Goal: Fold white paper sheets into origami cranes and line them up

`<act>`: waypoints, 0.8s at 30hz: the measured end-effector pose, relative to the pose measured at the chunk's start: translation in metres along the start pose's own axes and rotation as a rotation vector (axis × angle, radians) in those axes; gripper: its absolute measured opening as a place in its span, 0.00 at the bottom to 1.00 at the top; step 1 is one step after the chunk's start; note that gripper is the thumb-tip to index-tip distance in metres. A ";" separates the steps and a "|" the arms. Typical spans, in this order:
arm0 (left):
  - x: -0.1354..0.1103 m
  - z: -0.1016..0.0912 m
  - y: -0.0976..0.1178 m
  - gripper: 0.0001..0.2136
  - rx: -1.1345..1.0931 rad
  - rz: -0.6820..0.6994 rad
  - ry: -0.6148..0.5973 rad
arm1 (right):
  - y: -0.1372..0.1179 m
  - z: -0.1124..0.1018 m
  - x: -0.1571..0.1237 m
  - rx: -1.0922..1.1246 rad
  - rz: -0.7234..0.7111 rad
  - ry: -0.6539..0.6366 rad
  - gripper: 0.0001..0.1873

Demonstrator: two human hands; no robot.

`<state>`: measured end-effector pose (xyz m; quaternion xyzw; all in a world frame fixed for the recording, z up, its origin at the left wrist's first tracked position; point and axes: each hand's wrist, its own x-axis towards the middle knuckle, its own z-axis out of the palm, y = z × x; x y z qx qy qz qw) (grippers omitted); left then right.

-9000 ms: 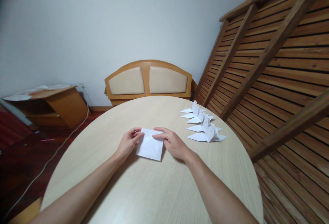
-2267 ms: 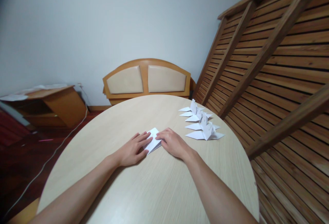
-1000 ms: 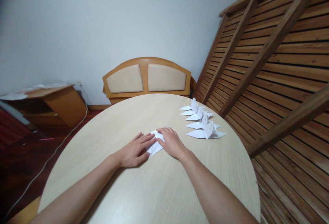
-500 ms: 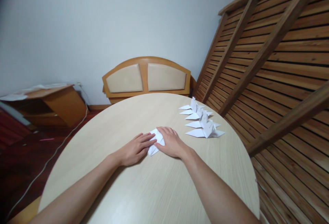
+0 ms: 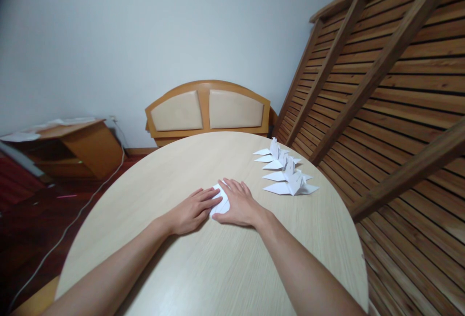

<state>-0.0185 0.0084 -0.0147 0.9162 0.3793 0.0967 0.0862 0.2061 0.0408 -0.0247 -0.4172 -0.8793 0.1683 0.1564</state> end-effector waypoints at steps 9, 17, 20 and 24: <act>0.000 0.002 -0.002 0.25 -0.013 0.008 -0.002 | 0.001 -0.006 -0.003 0.037 -0.011 -0.056 0.62; 0.000 0.000 0.001 0.24 0.016 -0.014 0.005 | 0.009 -0.014 -0.009 -0.011 -0.010 -0.089 0.46; 0.000 0.001 0.000 0.24 0.030 -0.021 0.012 | 0.008 -0.013 -0.009 -0.027 0.046 -0.106 0.45; 0.000 0.001 0.002 0.23 0.027 -0.028 0.022 | 0.007 -0.016 -0.009 -0.049 0.161 -0.136 0.48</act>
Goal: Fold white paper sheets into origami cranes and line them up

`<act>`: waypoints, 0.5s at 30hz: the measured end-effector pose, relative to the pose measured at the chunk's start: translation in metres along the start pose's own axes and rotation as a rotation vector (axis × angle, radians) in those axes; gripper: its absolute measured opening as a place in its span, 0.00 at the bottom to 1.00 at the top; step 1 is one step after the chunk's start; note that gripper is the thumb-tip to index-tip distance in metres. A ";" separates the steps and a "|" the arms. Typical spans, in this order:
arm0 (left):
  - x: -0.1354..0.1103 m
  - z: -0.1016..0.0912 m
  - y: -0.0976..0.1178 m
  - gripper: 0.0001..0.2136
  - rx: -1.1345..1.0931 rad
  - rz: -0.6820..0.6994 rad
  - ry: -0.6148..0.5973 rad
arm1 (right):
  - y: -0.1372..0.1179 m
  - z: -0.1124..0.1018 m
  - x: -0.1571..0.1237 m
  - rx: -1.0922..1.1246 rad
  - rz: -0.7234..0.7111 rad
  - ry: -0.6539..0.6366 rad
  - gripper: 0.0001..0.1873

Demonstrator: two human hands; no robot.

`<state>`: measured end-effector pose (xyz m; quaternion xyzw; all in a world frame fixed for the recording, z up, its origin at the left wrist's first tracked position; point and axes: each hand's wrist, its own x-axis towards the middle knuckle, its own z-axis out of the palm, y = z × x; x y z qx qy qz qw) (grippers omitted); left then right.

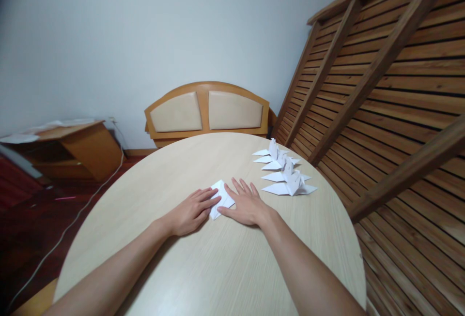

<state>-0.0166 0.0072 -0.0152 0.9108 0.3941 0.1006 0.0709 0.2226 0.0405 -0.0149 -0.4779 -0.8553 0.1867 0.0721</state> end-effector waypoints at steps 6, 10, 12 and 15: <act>0.000 0.001 0.001 0.23 0.013 -0.014 0.005 | -0.005 -0.006 -0.007 -0.072 0.087 -0.031 0.55; 0.000 0.004 -0.001 0.23 0.014 -0.016 0.021 | -0.012 -0.004 -0.006 -0.121 0.043 0.036 0.53; 0.001 0.005 -0.002 0.23 0.016 -0.013 0.024 | -0.015 -0.002 -0.004 -0.118 0.017 0.081 0.49; 0.000 0.004 -0.003 0.23 -0.003 -0.006 0.032 | -0.018 0.002 0.000 -0.108 -0.008 0.102 0.45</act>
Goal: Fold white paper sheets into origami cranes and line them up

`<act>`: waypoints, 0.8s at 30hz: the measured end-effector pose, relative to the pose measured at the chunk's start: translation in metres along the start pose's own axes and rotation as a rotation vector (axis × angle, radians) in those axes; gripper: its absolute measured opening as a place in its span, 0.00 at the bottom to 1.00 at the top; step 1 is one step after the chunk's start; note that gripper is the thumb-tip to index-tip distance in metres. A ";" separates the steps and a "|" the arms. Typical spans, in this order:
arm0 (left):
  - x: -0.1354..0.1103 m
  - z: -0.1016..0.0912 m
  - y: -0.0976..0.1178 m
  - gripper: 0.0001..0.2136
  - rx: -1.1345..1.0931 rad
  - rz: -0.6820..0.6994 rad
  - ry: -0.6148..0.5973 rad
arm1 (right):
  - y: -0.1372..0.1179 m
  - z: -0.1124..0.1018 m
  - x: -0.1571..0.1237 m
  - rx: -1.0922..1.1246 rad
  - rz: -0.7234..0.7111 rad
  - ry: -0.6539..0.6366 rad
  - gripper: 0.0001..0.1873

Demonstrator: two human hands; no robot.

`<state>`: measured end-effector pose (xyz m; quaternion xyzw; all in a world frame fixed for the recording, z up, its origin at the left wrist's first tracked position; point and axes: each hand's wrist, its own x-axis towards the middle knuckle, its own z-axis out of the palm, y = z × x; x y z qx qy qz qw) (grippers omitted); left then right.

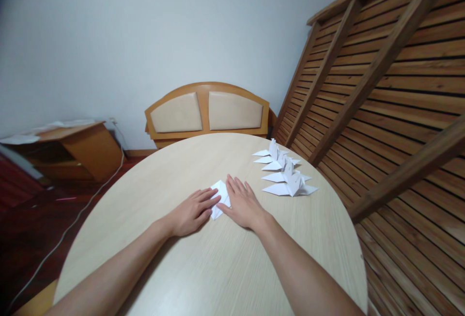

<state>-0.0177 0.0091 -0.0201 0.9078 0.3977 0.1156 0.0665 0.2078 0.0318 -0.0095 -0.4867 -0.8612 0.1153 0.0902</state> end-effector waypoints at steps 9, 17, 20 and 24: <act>-0.003 -0.005 0.000 0.25 -0.031 -0.079 -0.069 | 0.007 0.007 0.003 0.067 -0.010 -0.056 0.54; 0.000 0.000 -0.001 0.27 -0.054 -0.081 0.064 | 0.002 0.007 0.005 0.148 -0.158 0.124 0.50; 0.001 0.002 -0.002 0.27 -0.091 -0.069 0.147 | 0.002 0.007 0.007 0.169 -0.183 0.213 0.44; 0.003 0.004 -0.002 0.27 -0.136 -0.100 0.203 | 0.002 0.006 0.009 0.184 -0.187 0.290 0.38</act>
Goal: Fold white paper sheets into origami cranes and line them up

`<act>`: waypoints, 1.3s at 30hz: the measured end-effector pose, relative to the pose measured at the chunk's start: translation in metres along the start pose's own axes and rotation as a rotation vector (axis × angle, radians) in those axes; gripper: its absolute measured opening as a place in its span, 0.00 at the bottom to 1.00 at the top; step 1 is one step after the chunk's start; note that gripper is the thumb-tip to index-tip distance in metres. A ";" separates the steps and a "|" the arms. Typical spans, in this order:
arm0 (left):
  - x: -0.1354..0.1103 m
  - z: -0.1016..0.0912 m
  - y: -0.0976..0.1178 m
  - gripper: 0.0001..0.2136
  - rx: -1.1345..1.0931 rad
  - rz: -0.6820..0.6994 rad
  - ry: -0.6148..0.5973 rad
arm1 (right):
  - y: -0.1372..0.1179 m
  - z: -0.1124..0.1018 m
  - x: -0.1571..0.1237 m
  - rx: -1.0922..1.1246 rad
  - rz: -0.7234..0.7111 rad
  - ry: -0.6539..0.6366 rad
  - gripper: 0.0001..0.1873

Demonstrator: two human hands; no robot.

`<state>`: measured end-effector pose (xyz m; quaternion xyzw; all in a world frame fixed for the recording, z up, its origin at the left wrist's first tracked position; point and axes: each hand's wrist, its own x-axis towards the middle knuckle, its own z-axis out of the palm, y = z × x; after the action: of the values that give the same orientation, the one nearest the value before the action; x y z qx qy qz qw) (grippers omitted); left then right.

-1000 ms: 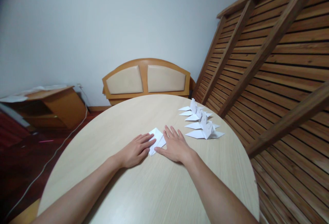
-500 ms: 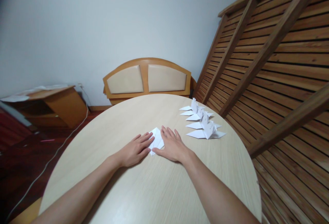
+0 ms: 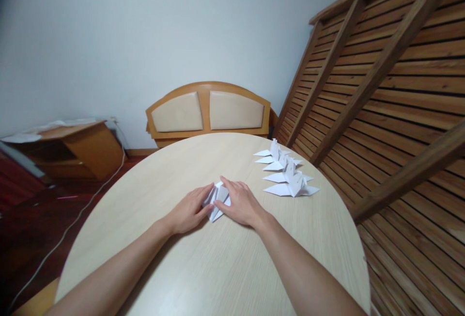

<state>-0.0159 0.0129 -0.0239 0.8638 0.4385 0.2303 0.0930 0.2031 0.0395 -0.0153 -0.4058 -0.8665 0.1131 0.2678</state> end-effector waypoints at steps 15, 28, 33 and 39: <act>0.000 0.000 0.001 0.29 -0.130 -0.093 0.039 | 0.001 -0.011 -0.001 0.118 -0.039 -0.085 0.21; 0.002 -0.011 0.005 0.14 -0.112 -0.086 0.067 | 0.003 -0.017 -0.001 0.102 -0.075 -0.120 0.10; 0.003 -0.016 0.007 0.08 -0.064 -0.138 0.076 | 0.002 -0.021 -0.001 0.108 -0.034 -0.096 0.08; 0.003 -0.015 0.006 0.06 -0.054 -0.272 0.129 | 0.003 -0.023 -0.001 0.135 0.065 -0.086 0.06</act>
<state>-0.0173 0.0118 -0.0078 0.7771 0.5500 0.2822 0.1182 0.2189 0.0401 0.0020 -0.4094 -0.8541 0.1970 0.2532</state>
